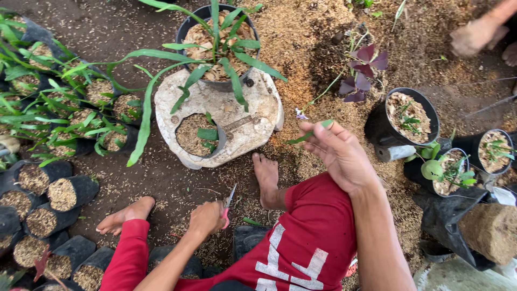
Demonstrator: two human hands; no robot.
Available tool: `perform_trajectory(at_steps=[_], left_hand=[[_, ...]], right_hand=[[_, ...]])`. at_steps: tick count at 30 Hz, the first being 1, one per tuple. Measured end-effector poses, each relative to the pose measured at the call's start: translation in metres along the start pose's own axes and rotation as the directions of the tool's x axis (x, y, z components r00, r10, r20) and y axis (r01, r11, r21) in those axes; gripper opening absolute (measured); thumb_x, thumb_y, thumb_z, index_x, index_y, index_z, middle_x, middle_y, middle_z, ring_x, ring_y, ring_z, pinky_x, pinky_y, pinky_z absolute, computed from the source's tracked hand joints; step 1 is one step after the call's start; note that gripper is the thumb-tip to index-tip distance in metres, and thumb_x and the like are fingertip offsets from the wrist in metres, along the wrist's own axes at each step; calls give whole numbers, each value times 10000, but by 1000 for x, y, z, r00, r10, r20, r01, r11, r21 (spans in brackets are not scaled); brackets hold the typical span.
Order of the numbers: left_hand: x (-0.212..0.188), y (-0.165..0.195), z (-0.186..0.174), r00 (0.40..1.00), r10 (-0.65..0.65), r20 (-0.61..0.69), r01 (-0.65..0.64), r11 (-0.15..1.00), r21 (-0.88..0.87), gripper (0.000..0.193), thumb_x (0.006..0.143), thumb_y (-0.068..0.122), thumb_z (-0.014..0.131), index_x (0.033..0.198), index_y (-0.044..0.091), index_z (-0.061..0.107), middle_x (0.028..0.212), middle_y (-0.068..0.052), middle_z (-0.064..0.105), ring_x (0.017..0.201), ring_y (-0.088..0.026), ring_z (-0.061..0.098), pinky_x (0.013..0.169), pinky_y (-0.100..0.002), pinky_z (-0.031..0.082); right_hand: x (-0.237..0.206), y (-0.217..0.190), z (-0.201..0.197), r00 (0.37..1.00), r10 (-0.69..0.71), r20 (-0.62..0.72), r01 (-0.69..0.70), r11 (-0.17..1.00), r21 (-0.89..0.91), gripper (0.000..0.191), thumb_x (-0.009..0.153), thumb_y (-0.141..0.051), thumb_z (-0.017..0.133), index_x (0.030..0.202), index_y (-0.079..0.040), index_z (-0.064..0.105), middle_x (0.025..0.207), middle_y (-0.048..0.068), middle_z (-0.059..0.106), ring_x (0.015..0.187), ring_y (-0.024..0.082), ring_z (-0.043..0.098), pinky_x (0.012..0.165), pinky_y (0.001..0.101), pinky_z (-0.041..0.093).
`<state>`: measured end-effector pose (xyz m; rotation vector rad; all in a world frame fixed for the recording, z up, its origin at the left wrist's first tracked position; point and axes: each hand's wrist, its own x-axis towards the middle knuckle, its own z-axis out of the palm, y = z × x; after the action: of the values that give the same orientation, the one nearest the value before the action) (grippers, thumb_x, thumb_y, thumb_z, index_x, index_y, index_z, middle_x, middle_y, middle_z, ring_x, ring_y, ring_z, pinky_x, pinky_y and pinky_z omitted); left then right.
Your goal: The person trims long green leaves from potted plants using pink scissors. They cut the leaves into smaller pieces and place them into a small black pot filled with wood chips. The person repeats this process with multiple leaves and pots.
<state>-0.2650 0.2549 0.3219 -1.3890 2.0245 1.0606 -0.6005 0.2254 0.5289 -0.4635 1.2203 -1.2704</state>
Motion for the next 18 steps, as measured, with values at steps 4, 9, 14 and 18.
perform_trajectory(at_steps=[4,9,14,18], left_hand=[[30,-30,64,1000,-15,-13,18,983,184,215,907,271,666,1013,113,765,1031,-171,732,989,-341,742,855,-440,600],[21,-20,42,997,42,63,-42,999,-8,256,907,298,683,1082,143,785,996,-133,744,960,-320,739,869,-449,580],[-38,34,-25,943,199,-269,-320,304,-897,391,918,191,725,1285,64,679,943,-53,747,862,-111,672,816,-302,564],[-73,41,-62,802,123,-585,-553,-218,-804,388,966,195,688,1299,5,623,1139,-39,738,1038,-111,683,947,-295,560]], right_hand=[[-4,20,23,998,53,23,-56,987,152,120,1046,-176,654,1115,-79,649,1046,46,702,971,162,673,883,326,553],[-14,39,53,985,171,2,-170,974,151,130,979,-170,644,1072,-83,671,1044,79,733,962,161,703,821,292,547],[-25,69,83,959,270,81,-279,952,129,136,943,-143,677,1052,-62,676,1046,73,751,964,161,716,798,300,541],[-29,99,110,944,287,163,-288,957,-19,186,950,-148,723,1095,-32,727,1028,42,725,934,102,639,810,276,493]])
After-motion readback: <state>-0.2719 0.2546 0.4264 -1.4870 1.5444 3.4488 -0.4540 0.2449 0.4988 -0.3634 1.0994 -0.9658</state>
